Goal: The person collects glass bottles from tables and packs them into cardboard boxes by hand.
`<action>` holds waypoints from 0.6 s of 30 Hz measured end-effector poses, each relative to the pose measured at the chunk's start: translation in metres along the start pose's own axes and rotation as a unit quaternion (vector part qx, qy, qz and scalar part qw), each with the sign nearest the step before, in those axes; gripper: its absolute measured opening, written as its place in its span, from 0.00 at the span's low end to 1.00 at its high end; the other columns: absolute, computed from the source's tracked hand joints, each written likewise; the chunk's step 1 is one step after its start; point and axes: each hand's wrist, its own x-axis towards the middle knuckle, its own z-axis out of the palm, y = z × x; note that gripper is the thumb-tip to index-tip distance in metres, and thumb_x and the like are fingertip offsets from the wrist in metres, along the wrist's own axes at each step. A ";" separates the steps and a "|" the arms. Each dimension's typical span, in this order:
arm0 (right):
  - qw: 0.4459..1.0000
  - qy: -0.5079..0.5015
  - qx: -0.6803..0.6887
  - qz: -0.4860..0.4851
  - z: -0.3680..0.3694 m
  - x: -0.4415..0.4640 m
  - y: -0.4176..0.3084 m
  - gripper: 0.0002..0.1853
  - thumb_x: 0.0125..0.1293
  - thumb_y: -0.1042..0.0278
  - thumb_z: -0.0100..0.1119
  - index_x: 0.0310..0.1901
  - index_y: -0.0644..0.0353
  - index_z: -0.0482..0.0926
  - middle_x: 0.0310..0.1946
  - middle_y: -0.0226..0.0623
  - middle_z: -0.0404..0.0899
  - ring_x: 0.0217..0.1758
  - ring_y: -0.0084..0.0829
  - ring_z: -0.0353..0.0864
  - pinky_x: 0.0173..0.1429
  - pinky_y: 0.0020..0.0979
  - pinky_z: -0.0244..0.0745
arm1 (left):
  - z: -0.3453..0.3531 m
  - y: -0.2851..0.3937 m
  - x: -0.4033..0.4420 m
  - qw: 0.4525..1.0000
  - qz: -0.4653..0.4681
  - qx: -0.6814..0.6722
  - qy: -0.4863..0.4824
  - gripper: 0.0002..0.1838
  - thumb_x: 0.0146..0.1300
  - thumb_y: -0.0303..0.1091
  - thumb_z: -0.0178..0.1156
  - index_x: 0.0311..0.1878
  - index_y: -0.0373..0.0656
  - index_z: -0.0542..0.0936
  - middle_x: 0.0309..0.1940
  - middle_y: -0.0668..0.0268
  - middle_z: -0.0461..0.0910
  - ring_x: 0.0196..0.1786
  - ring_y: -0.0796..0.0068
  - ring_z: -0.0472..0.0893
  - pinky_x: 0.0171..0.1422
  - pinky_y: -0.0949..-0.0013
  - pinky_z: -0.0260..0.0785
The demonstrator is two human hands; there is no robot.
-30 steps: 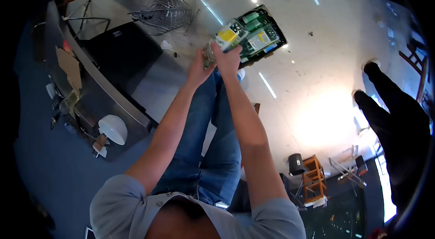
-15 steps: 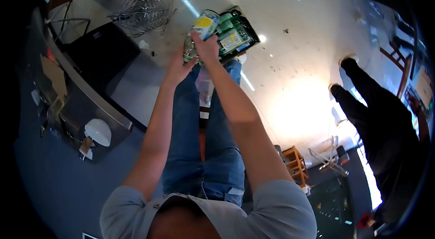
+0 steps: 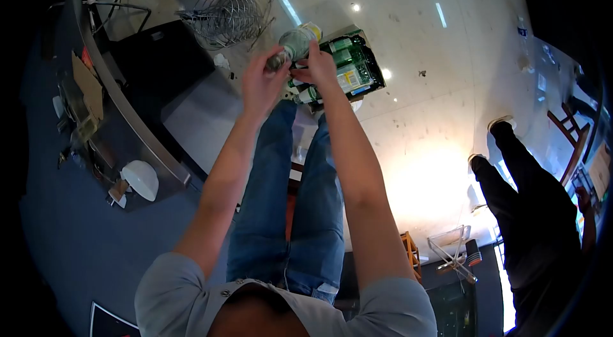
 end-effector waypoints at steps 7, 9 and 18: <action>0.858 0.053 -0.405 -0.310 -0.035 0.103 -0.003 0.25 0.57 0.67 0.54 0.58 0.59 0.74 0.49 0.51 0.80 0.49 0.41 0.83 0.55 0.35 0.76 | 0.063 -0.115 0.081 0.985 0.012 0.145 -0.094 0.19 0.50 0.31 0.69 0.47 0.47 0.80 0.38 0.61 0.80 0.41 0.56 0.80 0.47 0.62 0.74; 0.885 -0.014 -0.373 -0.280 -0.030 0.139 -0.005 0.30 0.56 0.72 0.60 0.64 0.53 0.70 0.52 0.46 0.79 0.47 0.33 0.83 0.49 0.29 0.79 | 0.088 -0.157 0.090 0.986 0.039 0.132 -0.089 0.21 0.50 0.33 0.70 0.49 0.46 0.81 0.35 0.60 0.80 0.34 0.62 0.80 0.40 0.65 0.73; 0.919 -0.077 -0.351 -0.161 -0.049 0.226 0.008 0.26 0.61 0.78 0.50 0.63 0.68 0.68 0.54 0.44 0.77 0.50 0.29 0.77 0.52 0.30 0.73 | 0.138 -0.220 0.101 0.975 -0.034 0.168 -0.143 0.22 0.49 0.35 0.68 0.49 0.45 0.81 0.40 0.54 0.82 0.44 0.51 0.81 0.49 0.56 0.74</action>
